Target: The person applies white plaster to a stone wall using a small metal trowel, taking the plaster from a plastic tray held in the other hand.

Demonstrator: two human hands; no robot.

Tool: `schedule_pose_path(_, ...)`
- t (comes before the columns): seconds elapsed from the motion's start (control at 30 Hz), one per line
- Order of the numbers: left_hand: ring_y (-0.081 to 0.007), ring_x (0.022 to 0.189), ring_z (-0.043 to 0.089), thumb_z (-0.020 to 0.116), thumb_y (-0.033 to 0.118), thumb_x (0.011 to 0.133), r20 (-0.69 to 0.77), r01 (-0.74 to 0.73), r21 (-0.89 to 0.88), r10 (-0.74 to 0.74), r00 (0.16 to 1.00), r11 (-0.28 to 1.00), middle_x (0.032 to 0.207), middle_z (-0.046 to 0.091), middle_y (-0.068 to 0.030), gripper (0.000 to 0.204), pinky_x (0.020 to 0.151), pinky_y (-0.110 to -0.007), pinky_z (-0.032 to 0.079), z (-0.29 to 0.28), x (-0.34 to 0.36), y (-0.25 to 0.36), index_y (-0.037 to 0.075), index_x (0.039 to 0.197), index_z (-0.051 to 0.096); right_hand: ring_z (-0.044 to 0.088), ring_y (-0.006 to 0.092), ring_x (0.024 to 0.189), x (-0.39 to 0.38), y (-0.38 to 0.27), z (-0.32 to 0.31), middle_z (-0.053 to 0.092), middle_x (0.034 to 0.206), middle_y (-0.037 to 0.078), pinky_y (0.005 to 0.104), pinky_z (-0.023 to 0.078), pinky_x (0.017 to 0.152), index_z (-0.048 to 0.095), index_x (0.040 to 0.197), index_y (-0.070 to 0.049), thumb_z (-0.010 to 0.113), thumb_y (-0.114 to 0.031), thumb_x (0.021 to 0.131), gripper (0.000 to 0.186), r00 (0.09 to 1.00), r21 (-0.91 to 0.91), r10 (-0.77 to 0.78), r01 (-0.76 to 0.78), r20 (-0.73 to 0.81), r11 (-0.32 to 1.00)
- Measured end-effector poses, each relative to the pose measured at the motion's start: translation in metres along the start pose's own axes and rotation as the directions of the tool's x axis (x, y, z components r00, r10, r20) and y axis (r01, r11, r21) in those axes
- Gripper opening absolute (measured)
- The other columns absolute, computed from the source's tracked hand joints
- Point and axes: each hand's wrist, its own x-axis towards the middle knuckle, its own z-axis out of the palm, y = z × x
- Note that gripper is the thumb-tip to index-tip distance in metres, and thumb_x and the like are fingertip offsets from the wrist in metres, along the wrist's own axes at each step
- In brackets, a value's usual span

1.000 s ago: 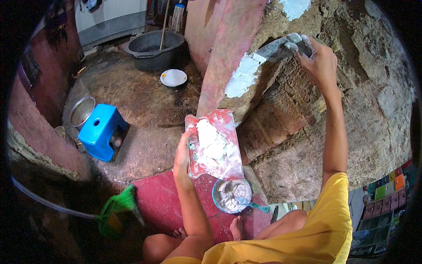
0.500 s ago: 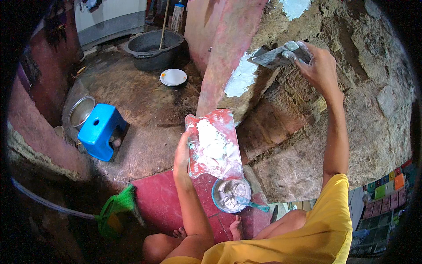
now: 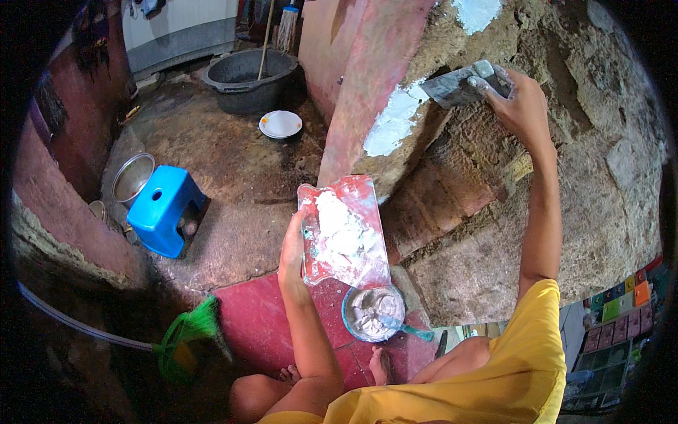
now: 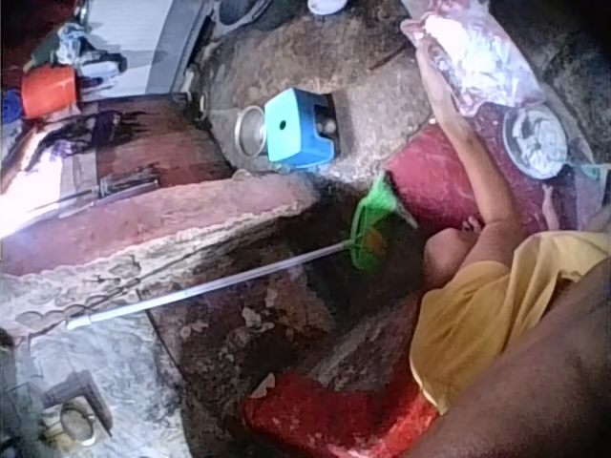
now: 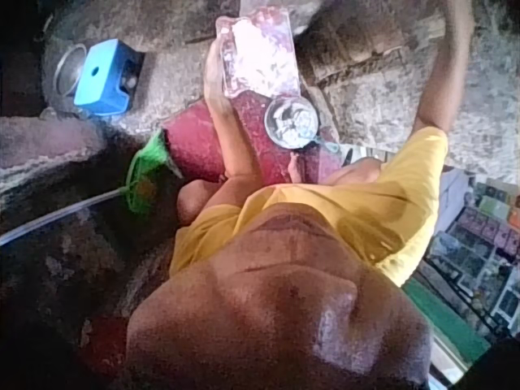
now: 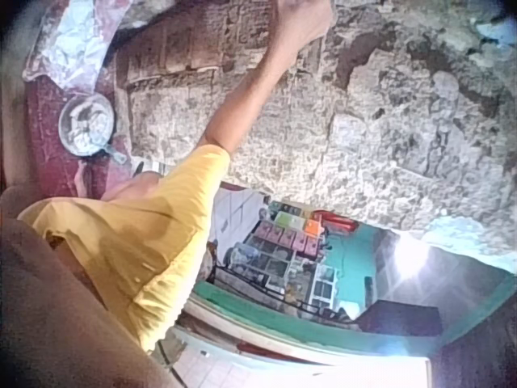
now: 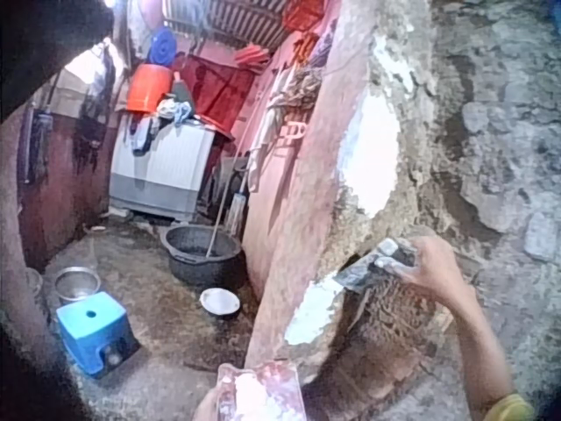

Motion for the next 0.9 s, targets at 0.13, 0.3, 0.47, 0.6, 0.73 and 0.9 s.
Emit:
schedule_pose_path(0.13,-0.0178,0.074,0.057,0.044,0.032,0.081,0.0,0.009,-0.004,-0.009,1.0,1.0,0.089,0.056,-0.0093,0.038,0.065,-0.029,0.048,0.009,-0.006,0.003,0.0,0.103,0.048,0.056,0.0317,0.07,-0.002,-0.005,-0.008,0.058,0.074,0.016,0.0383,0.044,0.062,0.059,0.093,-0.009,0.062,-0.031,0.065,0.036,0.998,0.069,-0.059,0.057,0.027,0.996)
schedule_pose_path(0.3,-0.018,0.075,0.057,0.045,0.031,0.081,0.004,0.021,0.005,-0.021,1.0,1.0,0.09,0.056,-0.0089,0.038,0.066,-0.029,0.048,0.009,-0.007,0.004,0.001,0.103,0.049,0.056,0.032,0.069,0.001,-0.019,-0.007,0.058,0.073,0.016,0.0383,0.044,0.062,0.058,0.095,-0.01,0.062,-0.029,0.064,0.037,0.992,-0.009,-0.112,0.113,0.06,0.994)
schedule_pose_path(0.47,-0.0173,0.076,0.057,0.044,0.031,0.081,0.01,0.018,0.008,-0.018,1.0,1.0,0.091,0.056,-0.0085,0.037,0.067,-0.029,0.047,0.007,-0.006,0.003,0.001,0.103,0.049,0.056,0.0322,0.068,0.003,-0.019,-0.002,0.058,0.073,0.016,0.0387,0.044,0.062,0.058,0.095,-0.01,0.061,-0.03,0.066,0.035,0.997,-0.019,-0.063,0.064,0.033,0.998)
schedule_pose_path(0.6,-0.0163,0.077,0.056,0.043,0.03,0.082,0.028,0.026,0.0,-0.026,0.999,1.0,0.092,0.056,-0.0082,0.037,0.068,-0.028,0.047,0.008,-0.008,0.005,0.001,0.103,0.049,0.056,0.032,0.07,0.005,-0.018,-0.008,0.058,0.074,0.016,0.0389,0.044,0.062,0.058,0.094,-0.01,0.061,-0.032,0.067,0.036,1.0,0.001,-0.013,0.013,0.028,1.0)
schedule_pose_path(0.73,-0.0154,0.077,0.056,0.044,0.03,0.082,0.03,0.018,-0.026,-0.018,0.999,0.999,0.092,0.056,-0.0076,0.036,0.068,-0.027,0.046,0.003,-0.003,0.003,0.001,0.103,0.049,0.055,0.0316,0.07,0.003,-0.006,-0.006,0.058,0.075,0.016,0.0387,0.044,0.061,0.058,0.095,-0.01,0.061,-0.033,0.066,0.037,1.0,0.073,0.005,-0.005,0.008,0.997)
schedule_pose_path(0.9,-0.0146,0.077,0.055,0.046,0.029,0.081,0.022,0.043,-0.047,-0.042,0.999,0.998,0.092,0.056,-0.0065,0.033,0.068,-0.026,0.045,0.0,-0.003,0.001,0.002,0.101,0.05,0.056,0.0318,0.068,-0.006,-0.016,0.0,0.058,0.073,0.016,0.0394,0.044,0.059,0.059,0.095,-0.011,0.062,-0.032,0.064,0.037,0.995,-0.032,-0.032,0.036,0.095,0.999)
